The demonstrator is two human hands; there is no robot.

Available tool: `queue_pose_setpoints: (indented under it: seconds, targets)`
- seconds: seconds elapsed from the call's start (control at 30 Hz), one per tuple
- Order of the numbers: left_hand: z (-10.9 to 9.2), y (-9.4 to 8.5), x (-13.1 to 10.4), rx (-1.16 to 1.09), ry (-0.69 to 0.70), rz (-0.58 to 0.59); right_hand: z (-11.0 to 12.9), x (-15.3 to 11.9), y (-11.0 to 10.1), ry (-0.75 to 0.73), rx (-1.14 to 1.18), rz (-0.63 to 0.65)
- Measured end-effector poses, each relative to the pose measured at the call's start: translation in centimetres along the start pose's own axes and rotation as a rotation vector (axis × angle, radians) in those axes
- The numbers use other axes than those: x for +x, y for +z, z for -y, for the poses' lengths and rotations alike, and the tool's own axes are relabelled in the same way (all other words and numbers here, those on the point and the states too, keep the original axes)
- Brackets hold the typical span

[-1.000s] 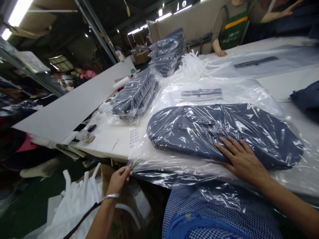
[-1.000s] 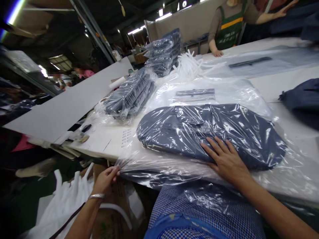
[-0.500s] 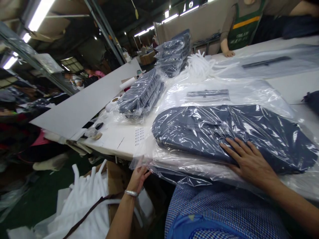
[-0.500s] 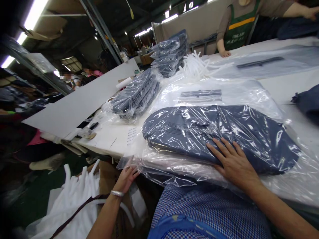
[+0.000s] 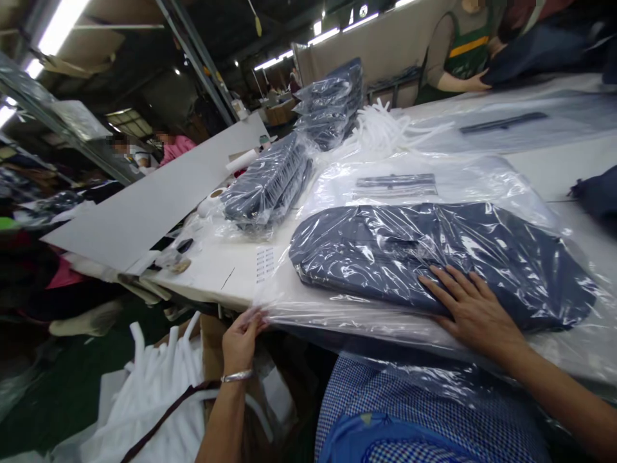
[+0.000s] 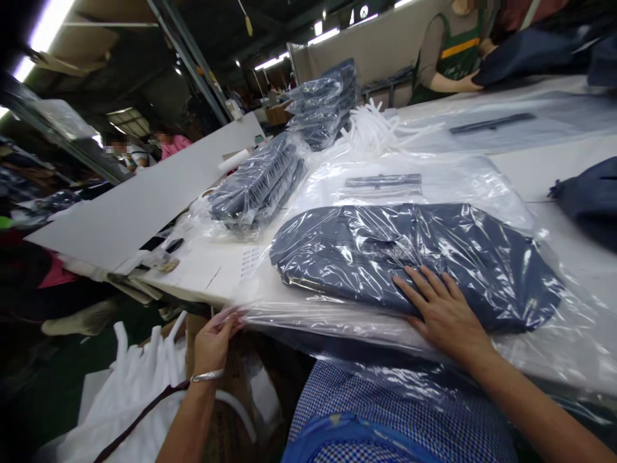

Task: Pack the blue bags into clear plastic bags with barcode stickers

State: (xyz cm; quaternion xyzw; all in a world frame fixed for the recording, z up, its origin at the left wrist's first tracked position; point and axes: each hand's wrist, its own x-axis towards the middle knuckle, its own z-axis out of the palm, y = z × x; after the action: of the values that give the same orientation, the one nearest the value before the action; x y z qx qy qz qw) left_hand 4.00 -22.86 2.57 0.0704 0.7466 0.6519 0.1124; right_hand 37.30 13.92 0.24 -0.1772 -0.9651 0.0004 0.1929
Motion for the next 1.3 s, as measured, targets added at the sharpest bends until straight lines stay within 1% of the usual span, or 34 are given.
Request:
queue_pose_setpoints:
  seconds: [0.07,0.13,0.17,0.2,0.23,0.27,0.3,0.33,0.37,0.4,0.43,0.47,0.5,0.53,0.6,0.67,0.73,0.83,0.9,1.0,1.07,1.2,1.3]
  targets:
    - [-0.3,-0.6,0.1,0.013,-0.031,-0.005,0.1,0.1,-0.1,0.014,-0.012,0.01]
    - [-0.5,-0.9,-0.4,0.027,-0.065,-0.004,0.2,0.1,-0.3,0.026,-0.029,0.026]
    - [-0.7,-0.9,-0.9,0.062,-0.038,-0.024,0.3,0.2,-0.5,0.03,-0.037,0.037]
    - [-0.9,-0.7,-1.6,0.141,0.033,-0.068,0.4,0.2,-0.6,0.032,-0.045,0.048]
    - [-1.1,-0.4,-2.5,0.26,0.154,-0.119,0.5,0.3,-0.8,0.035,-0.052,0.059]
    - [-1.3,0.2,-3.6,0.405,0.323,-0.147,0.6,0.3,-1.0,0.04,-0.059,0.071]
    - [-1.5,0.9,-4.8,0.56,0.524,-0.128,0.7,0.4,-1.2,0.046,-0.067,0.083]
    - [-1.6,1.9,-6.0,0.704,0.732,-0.054,0.7,0.5,-1.4,0.055,-0.073,0.096]
    - [-1.6,3.1,-7.2,0.823,0.929,0.064,0.8,0.5,-1.6,0.064,-0.076,0.109]
    - [-1.5,4.5,-8.4,0.907,1.104,0.209,0.9,0.6,-1.7,0.073,-0.075,0.122]
    - [-1.2,5.9,-9.4,0.964,1.246,0.354,1.0,0.6,-1.8,0.08,-0.071,0.133]
    - [-0.8,7.4,-10.2,1.011,1.346,0.476,1.0,0.7,-1.9,0.084,-0.063,0.142]
    - [-0.3,8.8,-10.8,1.042,1.412,0.562,1.1,0.7,-2.0,0.086,-0.054,0.149]
    - [0.3,10.0,-11.0,1.056,1.45,0.615,1.1,0.7,-2.0,0.089,-0.046,0.153]
    - [1.2,11.9,-10.7,1.043,1.491,0.673,1.1,0.8,-2.1,0.09,-0.035,0.158]
    - [1.5,12.9,-9.7,0.98,1.525,0.701,1.1,0.8,-2.1,0.093,-0.032,0.159]
    - [1.2,13.2,-8.6,0.883,1.557,0.731,1.0,0.8,-2.2,0.095,-0.031,0.162]
    - [-0.3,12.9,-8.0,0.777,1.545,0.735,1.0,0.8,-2.2,0.096,-0.024,0.169]
    - [-1.5,12.5,-8.3,0.748,1.505,0.754,1.0,0.8,-2.2,0.1,-0.016,0.172]
    - [-3.0,12.2,-8.9,0.698,1.443,0.823,1.0,0.8,-2.1,0.099,-0.009,0.167]
    - [-3.7,12.3,-9.0,0.673,1.425,0.834,0.9,0.8,-2.1,0.092,-0.004,0.164]
    - [-5.4,13.2,-8.0,0.693,1.454,0.769,0.9,0.8,-2.2,0.088,0.001,0.158]
    - [-7.0,14.6,-6.6,0.71,1.508,0.72,0.9,0.8,-2.3,0.083,0.008,0.151]
